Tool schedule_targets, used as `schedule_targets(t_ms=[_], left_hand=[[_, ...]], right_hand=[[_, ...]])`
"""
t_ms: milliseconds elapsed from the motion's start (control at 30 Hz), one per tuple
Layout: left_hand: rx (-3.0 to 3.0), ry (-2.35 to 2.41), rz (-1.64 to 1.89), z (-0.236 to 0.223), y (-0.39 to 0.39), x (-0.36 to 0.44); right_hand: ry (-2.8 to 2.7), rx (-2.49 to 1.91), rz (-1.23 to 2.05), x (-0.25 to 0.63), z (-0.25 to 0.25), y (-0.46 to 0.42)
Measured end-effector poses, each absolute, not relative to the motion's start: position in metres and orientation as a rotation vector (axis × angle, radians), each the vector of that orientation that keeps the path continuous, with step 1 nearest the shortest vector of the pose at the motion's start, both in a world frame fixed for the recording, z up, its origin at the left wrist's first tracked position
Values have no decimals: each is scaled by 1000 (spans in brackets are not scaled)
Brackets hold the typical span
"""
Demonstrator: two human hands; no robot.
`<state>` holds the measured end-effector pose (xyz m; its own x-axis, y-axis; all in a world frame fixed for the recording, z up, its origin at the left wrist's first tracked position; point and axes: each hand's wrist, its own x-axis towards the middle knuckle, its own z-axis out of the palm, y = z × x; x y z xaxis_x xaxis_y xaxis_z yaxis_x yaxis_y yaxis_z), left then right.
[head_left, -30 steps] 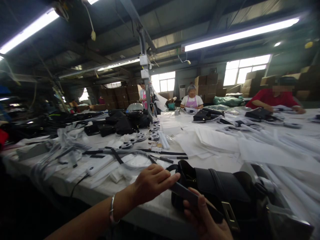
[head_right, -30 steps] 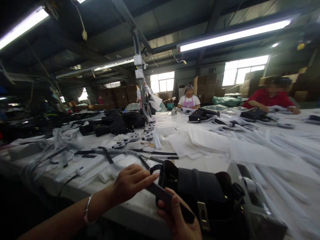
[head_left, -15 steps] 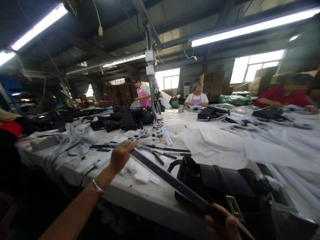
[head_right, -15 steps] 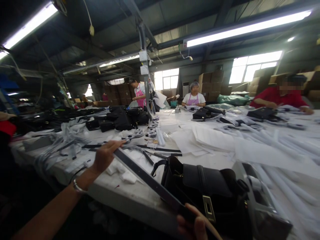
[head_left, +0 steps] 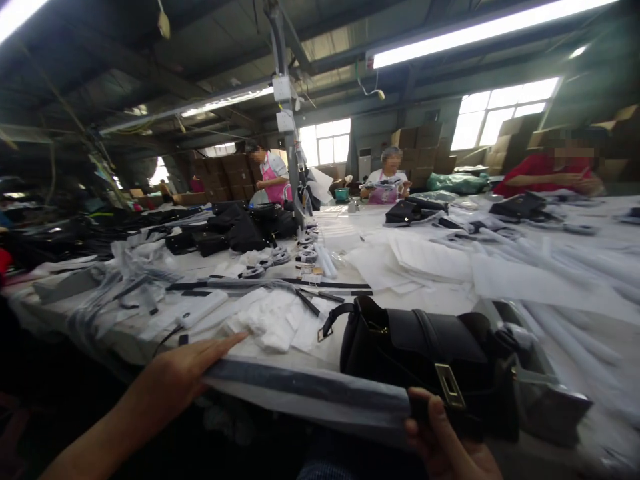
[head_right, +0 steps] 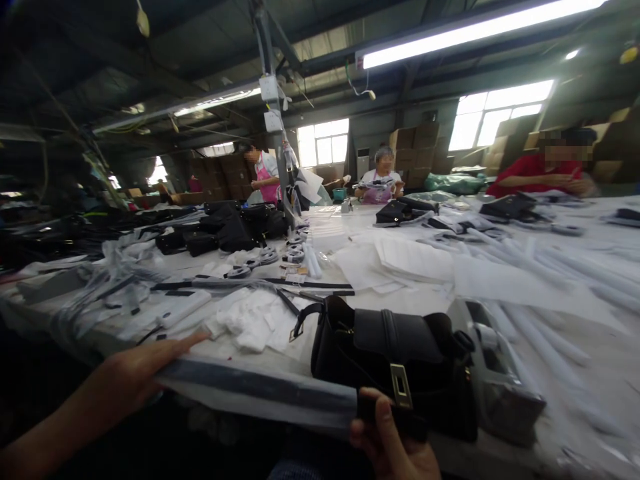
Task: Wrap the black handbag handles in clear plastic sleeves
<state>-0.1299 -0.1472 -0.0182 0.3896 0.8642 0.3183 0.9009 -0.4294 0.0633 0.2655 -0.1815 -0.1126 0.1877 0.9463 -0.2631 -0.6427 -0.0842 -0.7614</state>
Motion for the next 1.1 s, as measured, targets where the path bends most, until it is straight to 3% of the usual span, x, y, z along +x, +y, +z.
schedule_targets(t_ms=[133, 300, 1100], left_hand=[[-2944, -2024, -409, -55, -155, -115], [-3215, -1989, -707, -49, -162, -87], [-3108, -1924, -539, -47, -148, -46]], right_hand=[[-393, -980, 1272, 278, -103, -187], [-332, -1050, 1149, 287, -101, -195], [-206, -1121, 966, 333, -150, -212]])
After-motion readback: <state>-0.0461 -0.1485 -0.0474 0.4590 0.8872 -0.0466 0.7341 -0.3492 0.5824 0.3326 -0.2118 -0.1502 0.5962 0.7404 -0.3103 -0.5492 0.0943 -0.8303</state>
